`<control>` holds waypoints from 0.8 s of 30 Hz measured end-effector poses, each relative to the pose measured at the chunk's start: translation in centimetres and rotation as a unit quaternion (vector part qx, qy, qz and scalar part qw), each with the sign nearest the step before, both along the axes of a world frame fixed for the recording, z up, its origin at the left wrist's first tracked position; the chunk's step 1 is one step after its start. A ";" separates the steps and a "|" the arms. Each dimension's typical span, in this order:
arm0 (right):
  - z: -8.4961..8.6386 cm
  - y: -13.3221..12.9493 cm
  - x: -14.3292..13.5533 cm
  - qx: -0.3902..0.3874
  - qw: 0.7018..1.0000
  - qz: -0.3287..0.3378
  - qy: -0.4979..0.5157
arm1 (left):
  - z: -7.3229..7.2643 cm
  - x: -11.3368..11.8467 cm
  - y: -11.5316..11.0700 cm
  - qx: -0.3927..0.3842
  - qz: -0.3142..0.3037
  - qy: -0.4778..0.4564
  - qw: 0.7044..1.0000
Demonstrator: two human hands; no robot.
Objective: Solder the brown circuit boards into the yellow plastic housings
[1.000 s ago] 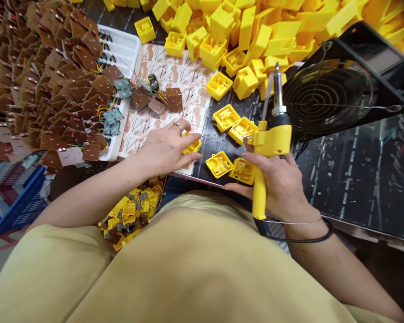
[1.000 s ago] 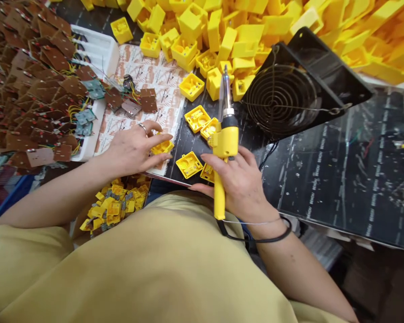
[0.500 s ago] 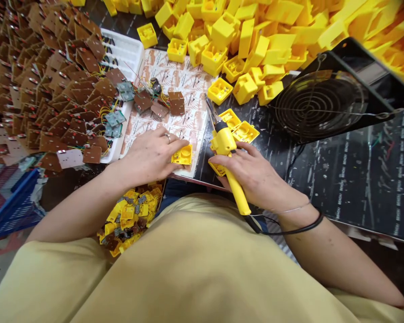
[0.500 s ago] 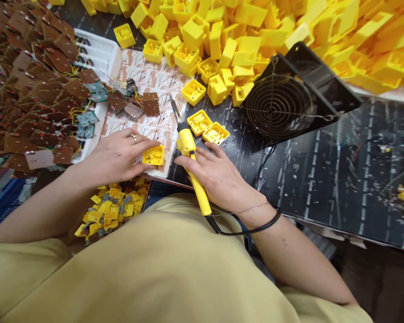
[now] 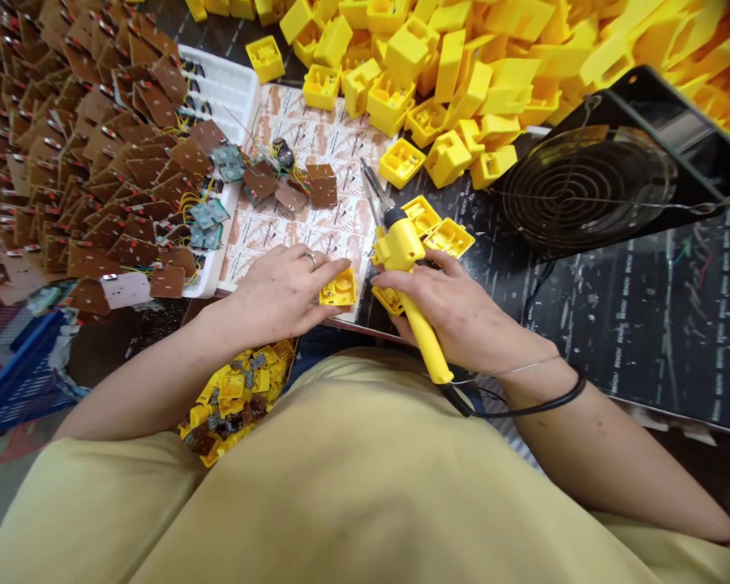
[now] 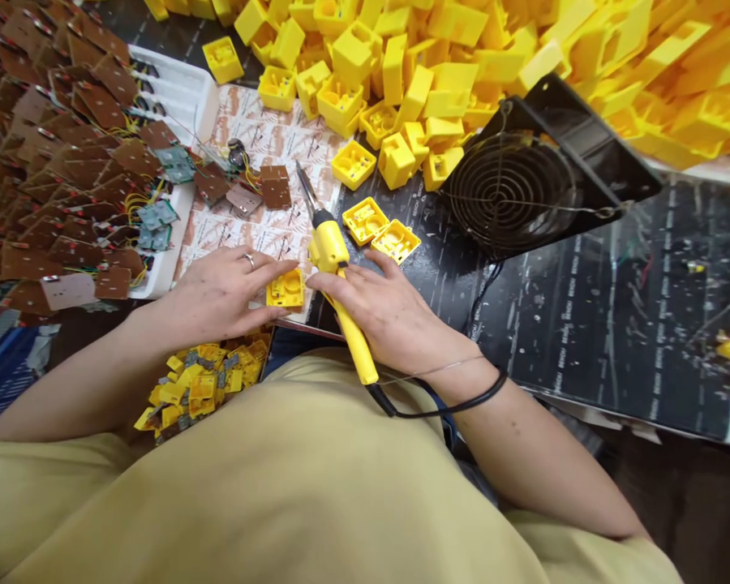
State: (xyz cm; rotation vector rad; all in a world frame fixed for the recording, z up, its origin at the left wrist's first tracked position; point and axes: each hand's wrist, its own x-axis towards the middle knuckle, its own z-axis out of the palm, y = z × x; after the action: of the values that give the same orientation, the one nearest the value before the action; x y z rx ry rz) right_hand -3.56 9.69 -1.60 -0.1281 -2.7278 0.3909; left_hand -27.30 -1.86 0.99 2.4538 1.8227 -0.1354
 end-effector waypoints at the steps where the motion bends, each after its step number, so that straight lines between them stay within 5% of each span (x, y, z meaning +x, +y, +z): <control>1: 0.0 0.0 -0.1 0.020 1.000 -0.007 -0.001 | 0.1 0.1 0.0 -0.004 -0.003 -0.004 1.000; 5: 0.0 -0.4 -0.3 0.106 0.993 -0.052 0.027 | 0.1 1.6 0.3 -0.024 -0.003 -0.023 0.999; 10: -0.3 -0.4 1.4 0.081 0.992 -0.077 0.056 | -0.4 2.6 1.7 0.006 -0.013 -0.073 0.997; 15: 0.2 -0.1 4.5 0.017 0.979 -0.140 0.144 | 0.3 -1.5 4.5 0.163 0.182 -0.023 0.969; 19: 0.4 -0.2 5.6 0.014 0.973 -0.159 0.170 | -0.3 -4.7 7.2 0.130 0.209 0.013 0.969; 22: 0.2 0.0 5.8 -0.009 0.972 -0.146 0.181 | -0.9 -6.1 9.2 0.155 0.243 -0.081 0.954; 24: 0.0 0.2 5.8 -0.042 0.971 -0.142 0.185 | -0.8 -6.7 10.3 0.216 0.266 -0.235 0.910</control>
State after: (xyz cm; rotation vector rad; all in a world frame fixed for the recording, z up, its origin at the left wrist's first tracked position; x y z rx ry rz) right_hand 2.29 9.90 -1.62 -0.4200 -2.2840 0.4007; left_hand -34.04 8.43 0.23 1.8341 2.3480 0.8938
